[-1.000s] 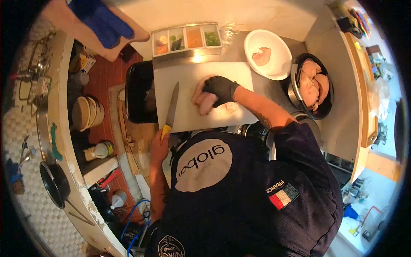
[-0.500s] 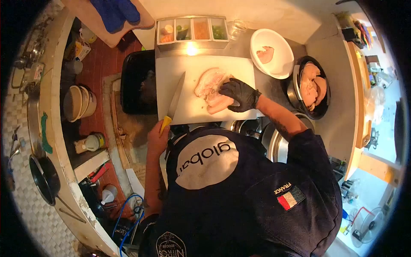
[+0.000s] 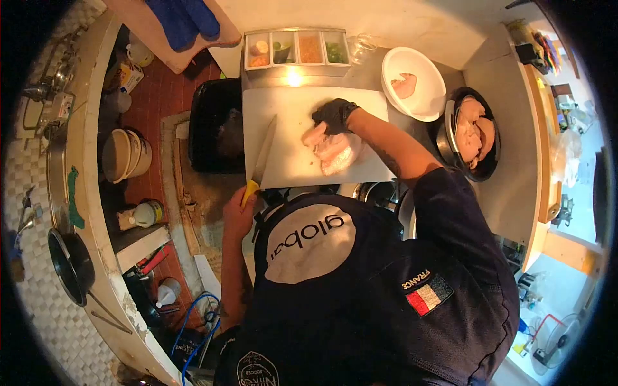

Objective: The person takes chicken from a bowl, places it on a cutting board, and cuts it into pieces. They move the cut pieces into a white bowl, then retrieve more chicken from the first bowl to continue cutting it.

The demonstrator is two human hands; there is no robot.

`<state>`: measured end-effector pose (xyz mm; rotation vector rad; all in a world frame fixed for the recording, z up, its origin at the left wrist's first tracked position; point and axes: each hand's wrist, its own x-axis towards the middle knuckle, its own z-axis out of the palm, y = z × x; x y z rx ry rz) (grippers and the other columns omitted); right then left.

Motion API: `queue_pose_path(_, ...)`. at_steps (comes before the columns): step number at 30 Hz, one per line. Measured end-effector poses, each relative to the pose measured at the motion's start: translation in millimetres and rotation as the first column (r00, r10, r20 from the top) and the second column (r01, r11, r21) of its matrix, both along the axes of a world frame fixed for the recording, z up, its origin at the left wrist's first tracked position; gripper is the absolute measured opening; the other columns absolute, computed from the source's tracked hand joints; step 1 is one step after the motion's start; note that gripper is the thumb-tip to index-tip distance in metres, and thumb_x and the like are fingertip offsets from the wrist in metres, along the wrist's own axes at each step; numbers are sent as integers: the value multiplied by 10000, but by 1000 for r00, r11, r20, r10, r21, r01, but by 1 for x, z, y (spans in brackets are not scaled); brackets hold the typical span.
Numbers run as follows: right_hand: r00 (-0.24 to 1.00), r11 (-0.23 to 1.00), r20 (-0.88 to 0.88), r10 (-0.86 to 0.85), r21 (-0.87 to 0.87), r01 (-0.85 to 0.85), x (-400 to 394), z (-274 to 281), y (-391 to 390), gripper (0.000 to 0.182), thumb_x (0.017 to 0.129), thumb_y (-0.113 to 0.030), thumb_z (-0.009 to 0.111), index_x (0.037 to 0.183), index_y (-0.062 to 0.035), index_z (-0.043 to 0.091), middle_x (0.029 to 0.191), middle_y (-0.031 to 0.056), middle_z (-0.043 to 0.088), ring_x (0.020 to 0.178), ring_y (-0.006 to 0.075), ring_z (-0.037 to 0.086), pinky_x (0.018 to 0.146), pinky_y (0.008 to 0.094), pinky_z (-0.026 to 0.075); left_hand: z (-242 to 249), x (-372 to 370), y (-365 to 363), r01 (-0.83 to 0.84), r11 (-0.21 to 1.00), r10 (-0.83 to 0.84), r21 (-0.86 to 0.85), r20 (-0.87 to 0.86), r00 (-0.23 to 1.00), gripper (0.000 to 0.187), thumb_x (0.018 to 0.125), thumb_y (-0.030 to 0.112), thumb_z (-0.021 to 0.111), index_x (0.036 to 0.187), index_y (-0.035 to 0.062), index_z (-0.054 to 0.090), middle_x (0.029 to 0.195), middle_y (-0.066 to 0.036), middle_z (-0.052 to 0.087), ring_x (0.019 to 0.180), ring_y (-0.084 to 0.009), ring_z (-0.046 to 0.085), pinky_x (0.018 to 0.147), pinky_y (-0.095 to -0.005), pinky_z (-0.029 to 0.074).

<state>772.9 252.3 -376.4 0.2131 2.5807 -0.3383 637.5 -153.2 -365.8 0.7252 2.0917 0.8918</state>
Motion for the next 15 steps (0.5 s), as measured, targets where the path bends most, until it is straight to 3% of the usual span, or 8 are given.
queue_pose_path(3, 987, 978, -32, -155, -146, 149, 16, 26, 9, 639, 749, -456, 795, 1273, -112, 672, 1256, 196, 685, 1178, 360, 648, 1011, 438, 506, -22, 2, -15, -73, 997, 72, 3, 32, 997, 468, 1009, 346, 614, 1311, -11, 613, 1121, -196, 709, 983, -289, 692, 859, -381, 536)
queue_pose_path(5, 890, 874, -160, -426, -326, 360, 32, 28, 17, 674, 788, -479, 776, 1311, -76, 645, 1268, 210, 677, 1162, 344, 657, 1011, 425, 500, -14, 6, -17, -72, 996, 73, -50, 22, 997, 457, 1009, 343, 614, 1300, -10, 615, 1088, -186, 708, 957, -271, 686, 845, -372, 532)
queue_pose_path(6, 805, 791, -202, -558, -424, 442, 37, 31, 19, 692, 807, -490, 767, 1330, -58, 631, 1275, 216, 673, 1154, 337, 661, 1011, 418, 497, -16, 8, -18, -87, 995, 89, -43, 40, 995, 449, 1011, 343, 609, 1291, -8, 616, 1072, -180, 705, 943, -262, 680, 834, -368, 530)
queue_pose_path(7, 716, 632, -90, -693, -554, 542, 44, 36, 24, 640, 867, -440, 764, 1338, -32, 619, 1213, 146, 710, 1087, 217, 659, 983, 359, 502, -19, 9, -18, -99, 995, 101, -34, 58, 993, 442, 1013, 343, 605, 1282, -7, 617, 1057, -174, 702, 928, -253, 675, 823, -364, 528)
queue_pose_path(8, 550, 387, 5, -835, -705, 594, 52, 45, 22, 640, 911, -396, 754, 1373, 10, 577, 1242, 121, 688, 1101, 192, 636, 998, 351, 495, -20, 10, -15, -106, 994, 107, -24, 77, 991, 434, 1016, 343, 601, 1274, -6, 618, 1042, -168, 698, 914, -244, 669, 812, -360, 525)
queue_pose_path(10, 341, -63, 184, -922, -939, 337, 70, 38, 26, 590, 955, -334, 727, 1385, 28, 547, 1266, 129, 665, 1129, 204, 636, 1022, 344, 487, -19, 8, -9, -78, 997, 78, 4, 37, 996, 425, 1018, 346, 597, 1266, 2, 619, 1025, -158, 690, 896, -231, 659, 799, -359, 524)
queue_pose_path(11, 366, -248, 276, -888, -961, 124, 78, 48, 23, 630, 950, -313, 734, 1403, 62, 508, 1298, 131, 638, 1133, 210, 640, 1018, 347, 502, -18, 6, -5, -60, 998, 60, 18, 18, 998, 420, 1019, 347, 595, 1262, 6, 619, 1016, -153, 687, 887, -225, 654, 793, -359, 523)
queue_pose_path(15, 243, -569, 516, -821, -774, -277, 112, 56, 13, 296, 997, -127, 640, 1255, 11, 593, 1130, 108, 688, 1051, 193, 681, 949, 361, 575, -20, 0, 17, -40, 997, 41, 60, -3, 999, 424, 1019, 338, 597, 1282, 6, 605, 1039, -155, 688, 902, -242, 658, 810, -367, 521)
